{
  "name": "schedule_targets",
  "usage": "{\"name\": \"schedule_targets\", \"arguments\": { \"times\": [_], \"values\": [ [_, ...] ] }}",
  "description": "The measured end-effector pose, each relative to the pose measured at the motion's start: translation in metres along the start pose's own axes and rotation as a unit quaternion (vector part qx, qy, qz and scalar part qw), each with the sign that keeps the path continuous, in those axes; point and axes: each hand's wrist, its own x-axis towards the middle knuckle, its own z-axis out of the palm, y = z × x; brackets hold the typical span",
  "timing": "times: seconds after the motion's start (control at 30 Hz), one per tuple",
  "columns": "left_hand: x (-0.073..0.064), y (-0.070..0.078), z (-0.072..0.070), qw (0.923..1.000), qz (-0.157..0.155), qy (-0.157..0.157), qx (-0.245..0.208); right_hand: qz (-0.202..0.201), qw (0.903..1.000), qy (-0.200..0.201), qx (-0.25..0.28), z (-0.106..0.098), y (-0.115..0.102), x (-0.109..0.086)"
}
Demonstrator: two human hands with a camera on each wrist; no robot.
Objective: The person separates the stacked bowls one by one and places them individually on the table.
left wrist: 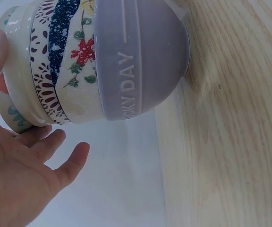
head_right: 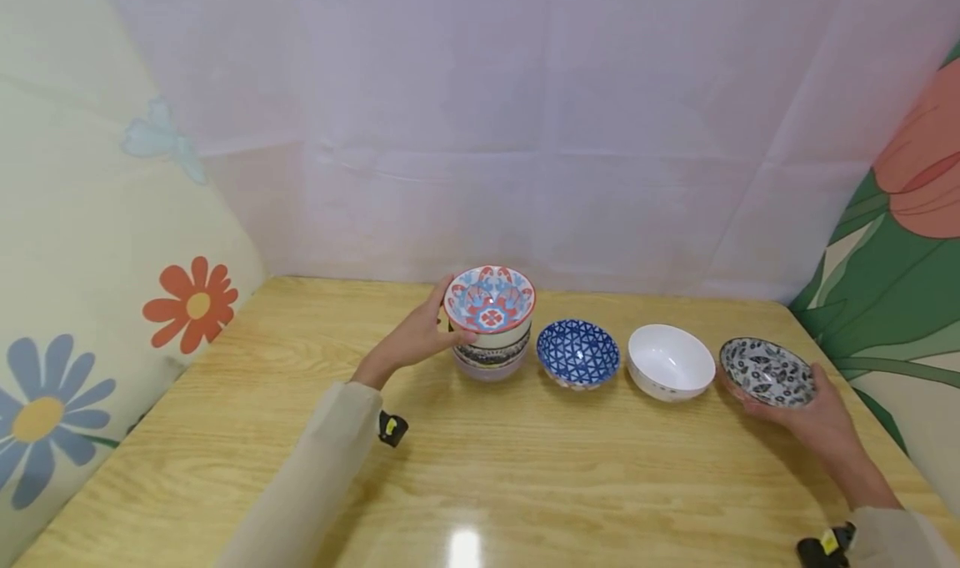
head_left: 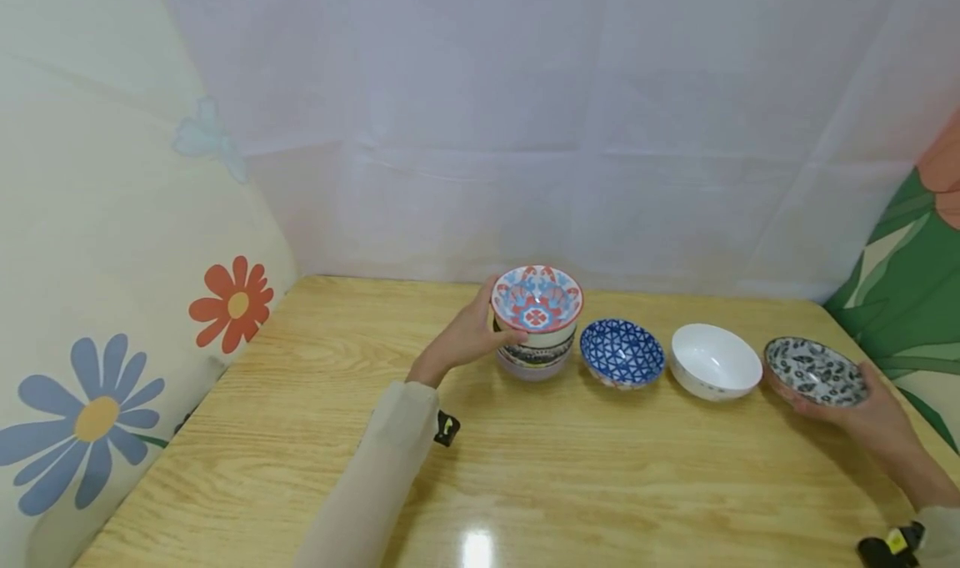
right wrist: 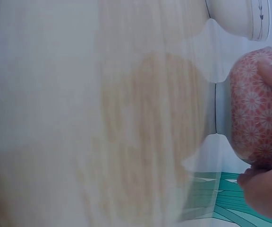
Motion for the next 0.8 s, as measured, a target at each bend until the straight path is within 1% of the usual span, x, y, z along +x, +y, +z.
{"name": "schedule_targets", "arguments": {
  "times": [0.07, 0.33, 0.43, 0.53, 0.63, 0.7, 0.8],
  "values": [
    [0.0008, 0.0001, -0.0005, 1.0000, 0.004, -0.001, 0.001, 0.012, 0.9999, -0.008, 0.002, -0.0019, -0.0019, 0.0000],
    [0.0027, 0.0011, -0.0030, 1.0000, 0.005, -0.004, 0.006, 0.026, 0.9995, -0.014, -0.009, -0.0031, -0.0026, 0.0010],
    [0.0022, 0.0015, -0.0033, 1.0000, -0.003, -0.008, 0.004, 0.025, 0.9996, -0.011, -0.009, -0.0027, -0.0018, 0.0014],
    [0.0013, 0.0016, -0.0029, 0.9999, -0.008, -0.010, -0.001, 0.012, 0.9998, -0.006, -0.013, -0.0016, -0.0002, 0.0012],
    [0.0005, 0.0013, -0.0020, 0.9999, -0.002, -0.009, -0.008, -0.003, 0.9997, 0.000, -0.026, -0.0008, 0.0001, 0.0000],
    [0.0002, 0.0008, -0.0013, 0.9999, 0.001, -0.009, -0.011, -0.002, 0.9996, 0.001, -0.030, -0.0021, -0.0028, -0.0018],
    [-0.0001, -0.0006, -0.0006, 0.9999, -0.003, -0.008, -0.011, 0.001, 0.9993, 0.005, -0.036, -0.0060, -0.0094, -0.0059]
  ]
}}
